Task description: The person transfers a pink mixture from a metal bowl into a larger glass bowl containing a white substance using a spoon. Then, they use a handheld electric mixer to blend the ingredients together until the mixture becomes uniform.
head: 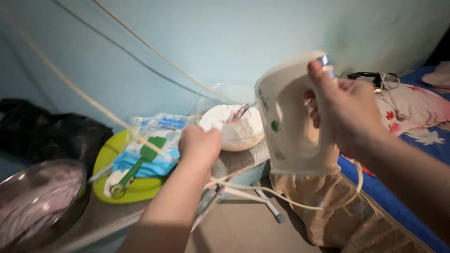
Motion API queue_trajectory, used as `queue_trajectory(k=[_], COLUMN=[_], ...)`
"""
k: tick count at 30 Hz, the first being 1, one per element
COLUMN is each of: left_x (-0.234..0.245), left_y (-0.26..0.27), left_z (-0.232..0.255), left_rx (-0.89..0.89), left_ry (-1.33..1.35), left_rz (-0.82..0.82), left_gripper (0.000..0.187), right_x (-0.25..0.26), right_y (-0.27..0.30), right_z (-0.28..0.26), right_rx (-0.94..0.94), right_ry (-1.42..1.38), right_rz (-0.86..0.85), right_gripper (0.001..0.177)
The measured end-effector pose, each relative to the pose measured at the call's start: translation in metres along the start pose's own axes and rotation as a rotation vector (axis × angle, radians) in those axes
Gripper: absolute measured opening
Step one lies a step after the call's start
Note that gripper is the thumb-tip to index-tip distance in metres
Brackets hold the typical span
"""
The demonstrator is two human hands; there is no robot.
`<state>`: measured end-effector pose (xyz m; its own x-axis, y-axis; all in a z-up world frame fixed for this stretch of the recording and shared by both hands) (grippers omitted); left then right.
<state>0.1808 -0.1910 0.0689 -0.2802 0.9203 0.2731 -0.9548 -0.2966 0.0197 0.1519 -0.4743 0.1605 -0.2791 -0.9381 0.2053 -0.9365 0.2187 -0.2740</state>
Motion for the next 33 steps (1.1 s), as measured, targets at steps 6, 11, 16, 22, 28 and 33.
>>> queue_trajectory(k=[6,11,16,22,28,33], left_x=[-0.026,-0.046,-0.063,-0.071,-0.07,-0.064], left_y=[-0.042,-0.069,-0.085,-0.086,-0.086,-0.082], left_z=[-0.036,-0.056,-0.069,-0.067,-0.059,-0.053], left_rx=[0.227,0.354,0.374,0.395,0.412,0.435], left_ry=[0.095,0.204,0.273,0.354,0.379,0.358], left_rz=[-0.26,-0.413,-0.51,-0.499,-0.423,-0.287], left_gripper=[0.033,0.045,0.056,0.096,0.092,0.08], right_x=[-0.026,-0.039,-0.046,-0.051,-0.049,-0.048], right_y=[-0.005,-0.009,0.0,0.008,0.013,0.005], right_z=[0.023,0.043,0.055,0.051,0.039,0.033], right_rx=[-0.117,-0.268,-0.378,-0.408,-0.354,-0.295], right_ry=[0.174,0.198,0.132,0.081,0.085,0.078], right_rz=[0.063,0.079,0.155,0.227,0.244,0.218], right_gripper=[0.064,0.066,0.066,0.067,0.067,0.066])
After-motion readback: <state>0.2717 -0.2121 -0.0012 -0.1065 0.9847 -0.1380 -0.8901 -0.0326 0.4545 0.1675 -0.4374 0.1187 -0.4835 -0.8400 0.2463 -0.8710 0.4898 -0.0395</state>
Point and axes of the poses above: each hand's wrist, its own y-axis away from the middle knuckle, its own x-axis out of the back of the hand, z = x × y, the point moved 7 cm from there along -y, towards the middle knuckle, and after that the axes turned 7 degrees about -z, right-handed, at the moved point
